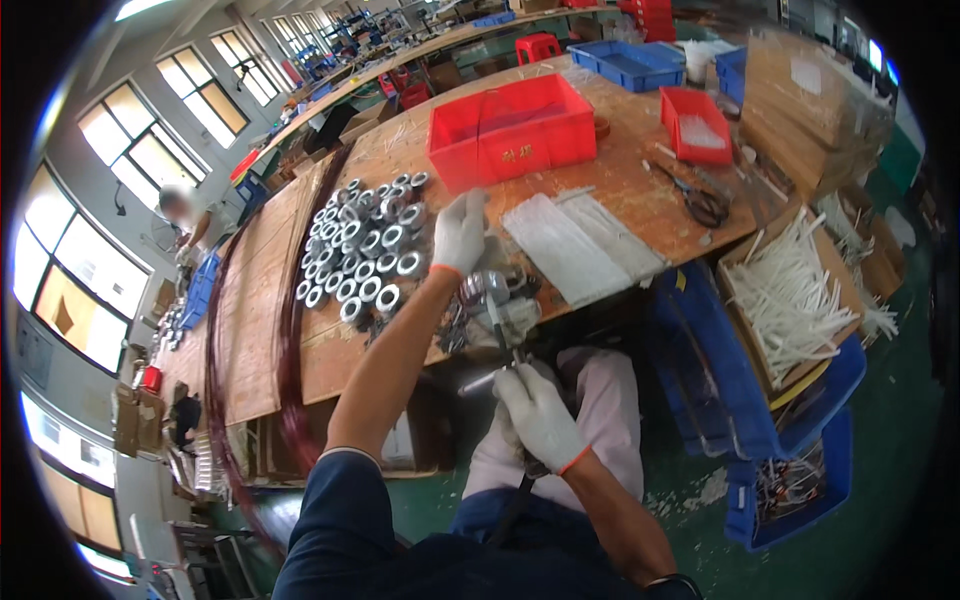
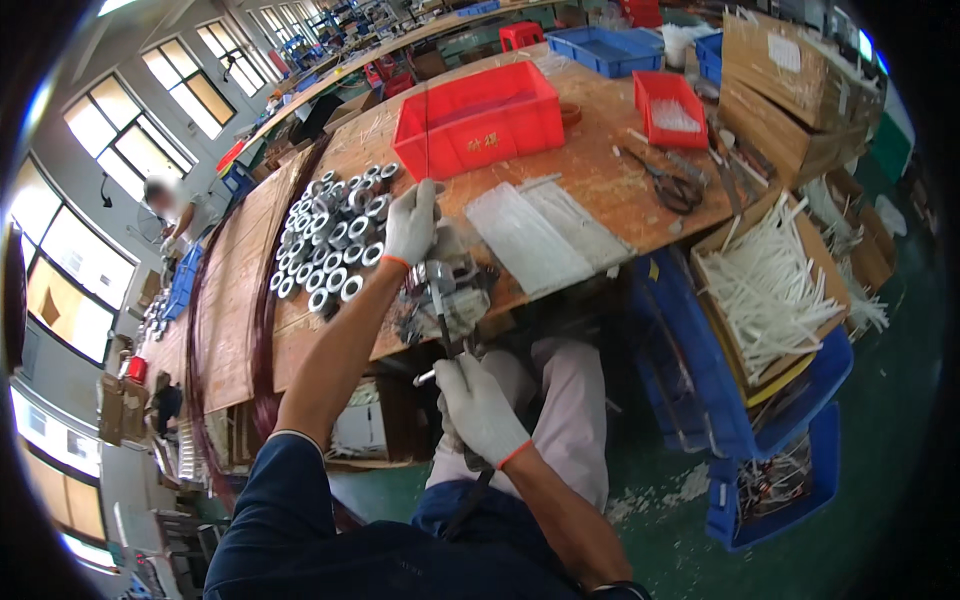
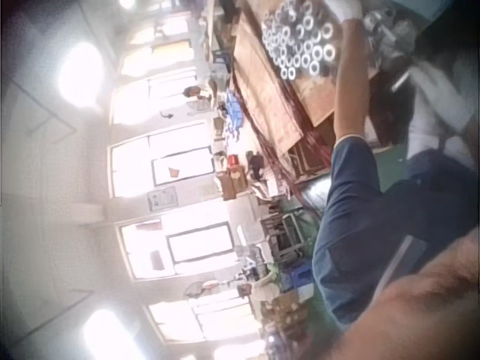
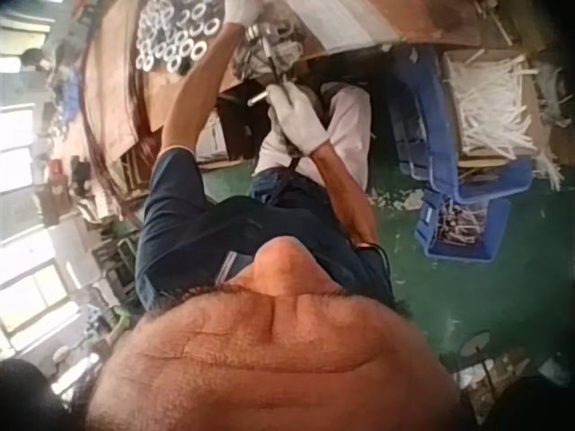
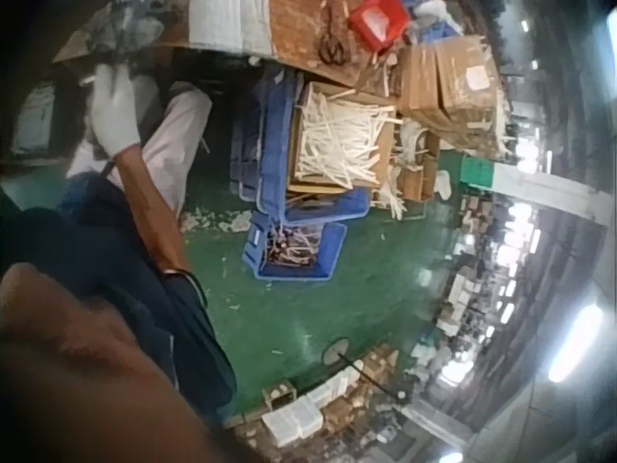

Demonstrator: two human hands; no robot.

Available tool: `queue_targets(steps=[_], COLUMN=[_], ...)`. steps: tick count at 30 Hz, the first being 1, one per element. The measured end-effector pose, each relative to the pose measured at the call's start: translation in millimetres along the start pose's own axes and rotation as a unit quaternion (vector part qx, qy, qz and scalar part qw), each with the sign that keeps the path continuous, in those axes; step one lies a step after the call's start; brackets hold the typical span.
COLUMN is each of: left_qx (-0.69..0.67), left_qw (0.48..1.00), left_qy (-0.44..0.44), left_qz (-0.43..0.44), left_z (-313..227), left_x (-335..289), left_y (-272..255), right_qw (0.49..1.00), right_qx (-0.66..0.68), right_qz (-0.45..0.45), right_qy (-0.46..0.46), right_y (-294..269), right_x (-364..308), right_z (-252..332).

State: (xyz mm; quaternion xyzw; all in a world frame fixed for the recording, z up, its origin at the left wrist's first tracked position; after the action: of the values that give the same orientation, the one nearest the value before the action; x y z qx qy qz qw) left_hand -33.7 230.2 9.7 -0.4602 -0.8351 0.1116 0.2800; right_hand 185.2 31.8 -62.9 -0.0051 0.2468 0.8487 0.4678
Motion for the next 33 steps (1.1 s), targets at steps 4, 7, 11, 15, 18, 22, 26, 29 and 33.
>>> queue_targets(steps=[4, 7, 11, 15, 18, 22, 26, 29, 33], left_qx=[0.162, 0.253, 0.159, -0.034, 0.006, 0.103, 0.139, 0.145, 0.137], left_qw=[0.969, 0.768, 0.798, 0.964, 0.979, 0.98, 0.987, 0.987, 0.972], left_qy=[0.188, 0.553, 0.501, 0.257, 0.194, 0.115, 0.065, 0.062, -0.064], left_qz=[-0.017, 0.2, 0.296, 0.06, -0.054, -0.124, -0.056, -0.033, 0.178], left_z=[-87, -170, -179, -195, -163, -79, -19, -15, -17], left_x=[-61, -186, -200, -88, -22, 31, 28, 2, -14], left_y=[-36, -3, 22, 17, 11, -2, -1, 6, 14], right_qw=[0.999, 0.993, 0.987, 0.992, 0.992, 0.986, 0.982, 0.98, 0.977], right_qx=[-0.002, -0.026, 0.01, -0.01, 0.01, 0.149, 0.186, 0.179, 0.174], right_qz=[0.028, 0.019, 0.124, -0.049, 0.043, 0.027, 0.007, 0.054, 0.048], right_qy=[0.041, 0.114, 0.101, 0.114, 0.121, 0.072, 0.044, 0.071, 0.117], right_y=[-35, -75, -103, -118, -60, 9, 27, 21, 5], right_x=[-96, -202, -312, -241, -128, 2, 38, 22, -22], right_z=[-44, -53, -28, -34, -37, -61, -20, -29, -41])
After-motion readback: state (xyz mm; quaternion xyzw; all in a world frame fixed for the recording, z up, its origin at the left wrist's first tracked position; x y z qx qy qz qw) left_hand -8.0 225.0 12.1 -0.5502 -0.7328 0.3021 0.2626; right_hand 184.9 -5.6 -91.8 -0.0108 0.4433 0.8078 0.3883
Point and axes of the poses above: each hand's wrist, its own x-axis towards the middle knuckle, its own y-axis out of the palm, z = x × y, the point moved 10 cm from there along x, towards the middle knuckle, and after that the axes turned 3 degrees about -z, right-handed, at the moved point
